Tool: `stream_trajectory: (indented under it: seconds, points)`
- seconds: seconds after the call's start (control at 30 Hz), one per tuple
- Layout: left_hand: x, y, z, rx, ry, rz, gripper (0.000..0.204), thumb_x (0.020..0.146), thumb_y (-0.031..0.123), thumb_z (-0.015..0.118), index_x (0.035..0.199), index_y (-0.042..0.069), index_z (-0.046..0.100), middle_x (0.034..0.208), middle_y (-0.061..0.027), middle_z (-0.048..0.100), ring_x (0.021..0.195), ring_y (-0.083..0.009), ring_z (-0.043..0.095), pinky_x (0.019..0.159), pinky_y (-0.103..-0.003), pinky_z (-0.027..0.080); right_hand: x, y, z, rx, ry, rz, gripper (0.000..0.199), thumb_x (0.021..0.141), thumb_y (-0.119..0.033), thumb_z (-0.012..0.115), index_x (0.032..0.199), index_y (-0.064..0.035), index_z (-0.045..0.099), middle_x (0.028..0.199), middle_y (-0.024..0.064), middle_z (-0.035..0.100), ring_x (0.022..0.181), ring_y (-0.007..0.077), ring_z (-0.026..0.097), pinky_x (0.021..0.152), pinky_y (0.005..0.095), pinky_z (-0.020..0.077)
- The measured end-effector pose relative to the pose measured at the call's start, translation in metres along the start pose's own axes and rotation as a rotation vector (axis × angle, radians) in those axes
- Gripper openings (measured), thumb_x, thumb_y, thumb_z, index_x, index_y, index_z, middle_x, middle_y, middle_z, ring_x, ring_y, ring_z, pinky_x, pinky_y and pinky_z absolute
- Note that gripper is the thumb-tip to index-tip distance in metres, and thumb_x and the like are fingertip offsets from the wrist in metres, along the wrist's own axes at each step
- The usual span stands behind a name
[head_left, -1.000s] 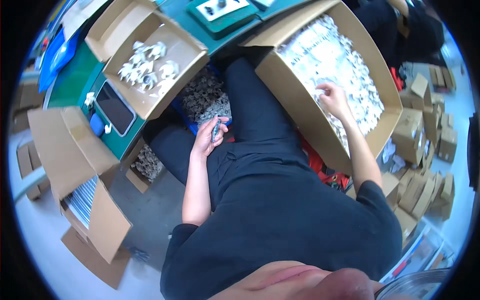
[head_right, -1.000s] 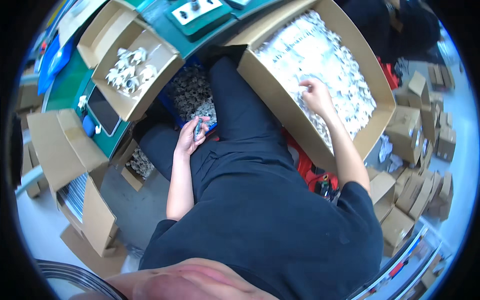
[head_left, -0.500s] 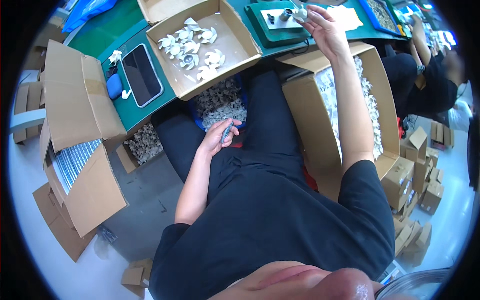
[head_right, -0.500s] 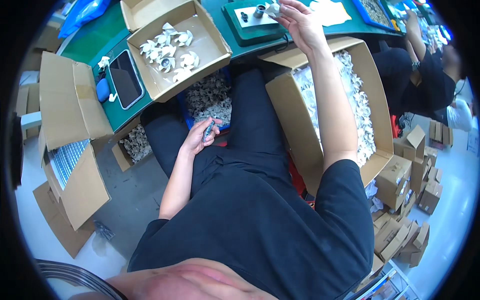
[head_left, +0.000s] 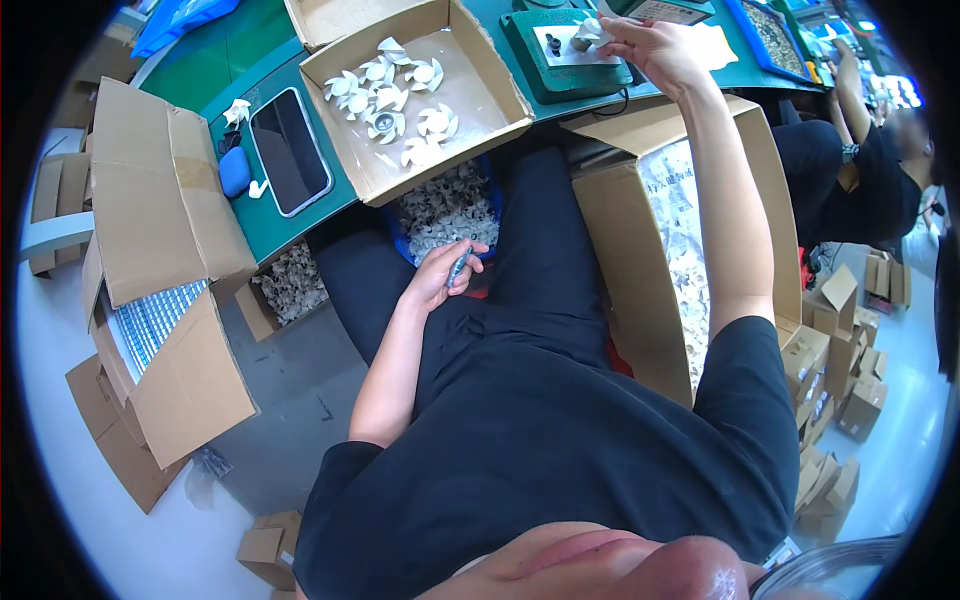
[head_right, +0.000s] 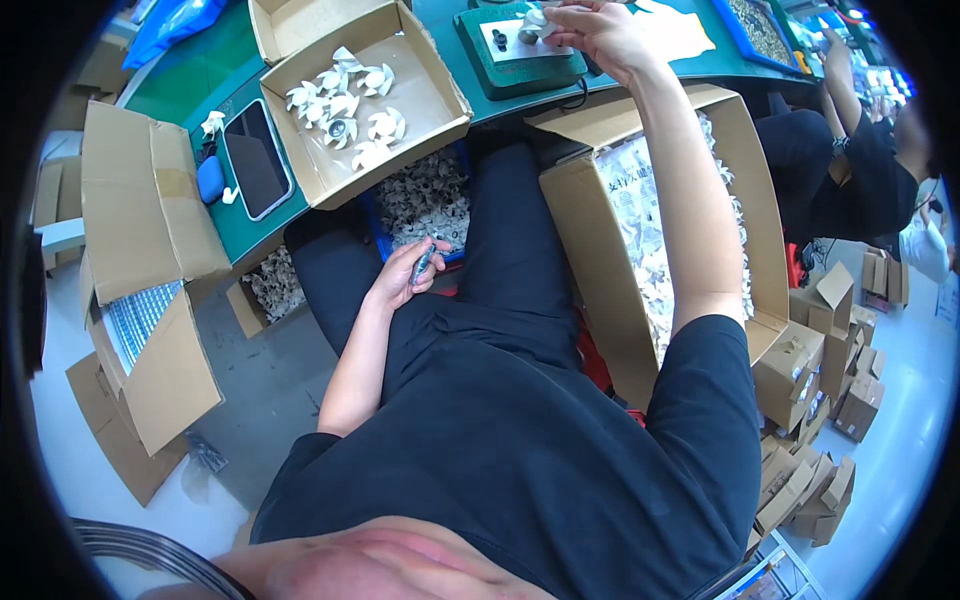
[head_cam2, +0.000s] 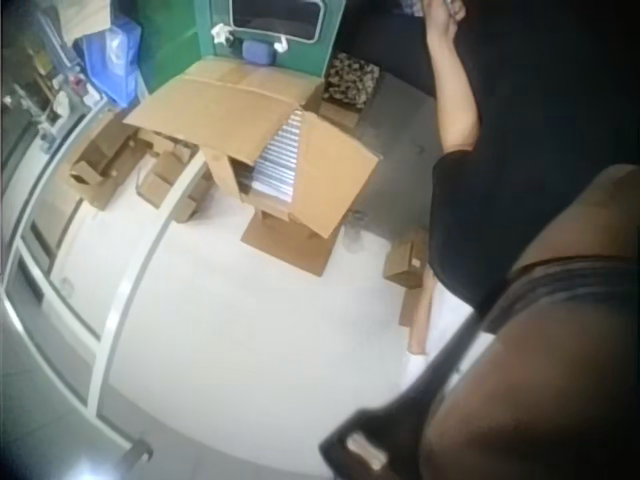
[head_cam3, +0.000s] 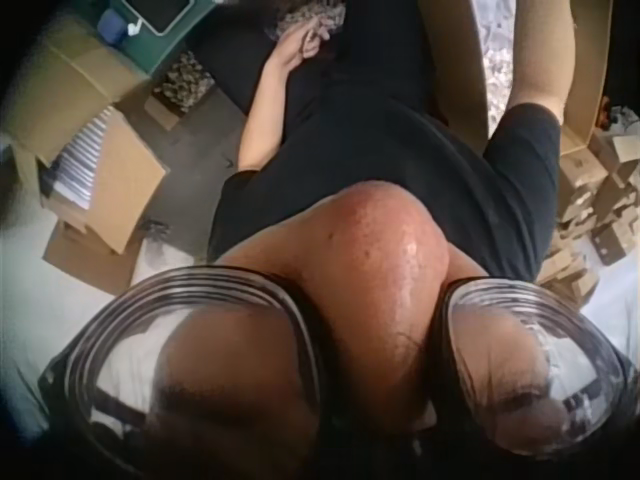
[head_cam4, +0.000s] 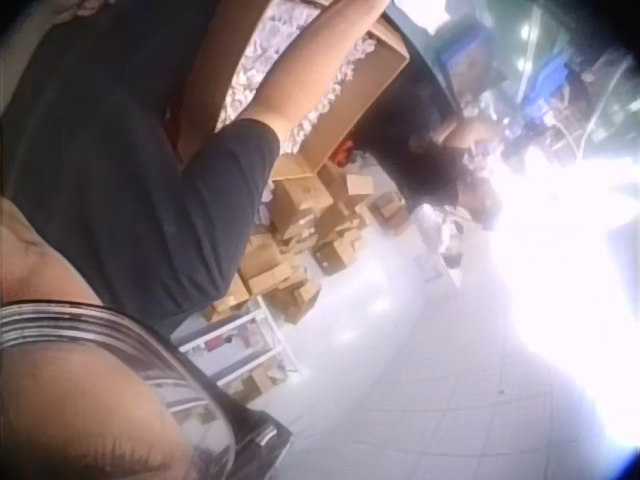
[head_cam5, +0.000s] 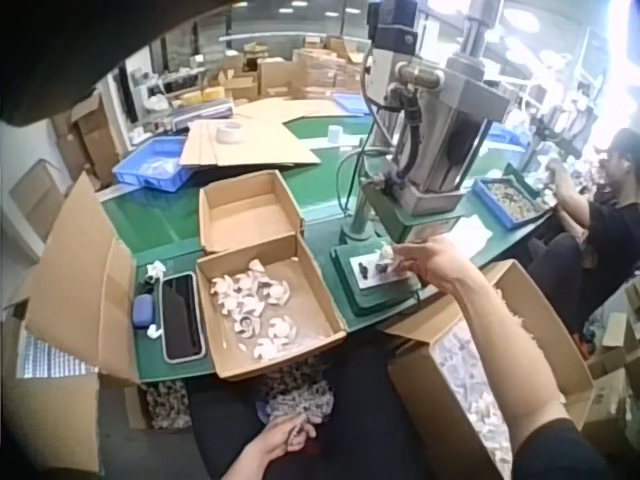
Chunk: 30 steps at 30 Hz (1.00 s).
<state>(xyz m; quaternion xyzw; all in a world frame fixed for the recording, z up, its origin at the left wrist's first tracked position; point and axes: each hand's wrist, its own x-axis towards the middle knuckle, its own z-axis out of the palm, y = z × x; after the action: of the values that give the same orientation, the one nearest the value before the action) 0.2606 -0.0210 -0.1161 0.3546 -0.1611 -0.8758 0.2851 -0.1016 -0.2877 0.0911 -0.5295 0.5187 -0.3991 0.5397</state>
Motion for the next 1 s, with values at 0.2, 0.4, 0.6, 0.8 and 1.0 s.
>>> stream_trajectory:
  seconds: [0.2, 0.4, 0.6, 0.8, 1.0]
  points:
    - [0.001, -0.002, -0.003, -0.015, 0.022, 0.013, 0.042, 0.110, 0.031, 0.051, 0.126, -0.006, 0.060, 0.087, -0.0070, 0.068, 0.053, -0.0054, 0.046, 0.044, -0.020, 0.037, -0.011, -0.008, 0.015, -0.128, 0.057, -0.038, 0.033, 0.101, -0.020, 0.069, 0.121, 0.0066, 0.070, 0.108, 0.0137, 0.070, 0.095, 0.0176, 0.066, 0.085, 0.0311, 0.0582]
    - [0.000, -0.001, -0.005, -0.058, 0.011, 0.023, 0.042, 0.110, 0.032, 0.051, 0.127, -0.006, 0.060, 0.087, -0.0069, 0.067, 0.053, -0.0055, 0.047, 0.044, -0.020, 0.038, 0.029, 0.016, -0.026, -0.097, 0.067, -0.114, 0.022, 0.101, -0.008, 0.055, 0.108, 0.0047, 0.072, 0.101, 0.0129, 0.070, 0.087, 0.0182, 0.065, 0.074, 0.0315, 0.0536]
    - [-0.003, -0.003, -0.009, -0.088, 0.048, 0.026, 0.044, 0.110, 0.034, 0.052, 0.130, -0.004, 0.058, 0.090, -0.0062, 0.067, 0.055, -0.0057, 0.048, 0.045, -0.021, 0.039, 0.063, 0.054, -0.043, -0.213, 0.197, -0.146, 0.015, 0.098, -0.010, 0.059, 0.097, 0.0041, 0.066, 0.099, 0.0138, 0.070, 0.085, 0.0208, 0.067, 0.079, 0.0339, 0.0538]
    - [-0.003, -0.003, -0.003, -0.174, 0.289, 0.092, 0.047, 0.109, 0.038, 0.052, 0.132, -0.002, 0.058, 0.093, -0.0047, 0.066, 0.059, -0.0051, 0.050, 0.045, -0.021, 0.039, -0.027, 0.008, 0.050, -0.652, 0.073, -0.763, 0.031, 0.089, -0.009, 0.076, 0.117, 0.0020, 0.069, 0.114, 0.0148, 0.072, 0.100, 0.0216, 0.069, 0.092, 0.0322, 0.0543]
    - [0.003, -0.006, -0.009, -0.170, 0.121, 0.031, 0.048, 0.109, 0.039, 0.051, 0.133, -0.002, 0.057, 0.091, -0.0030, 0.065, 0.061, -0.0056, 0.051, 0.049, -0.022, 0.042, -0.041, 0.033, 0.070, -0.436, 0.381, -0.723, 0.046, 0.083, -0.010, 0.084, 0.126, -0.0006, 0.068, 0.120, 0.0147, 0.072, 0.106, 0.0228, 0.068, 0.093, 0.0340, 0.0541]
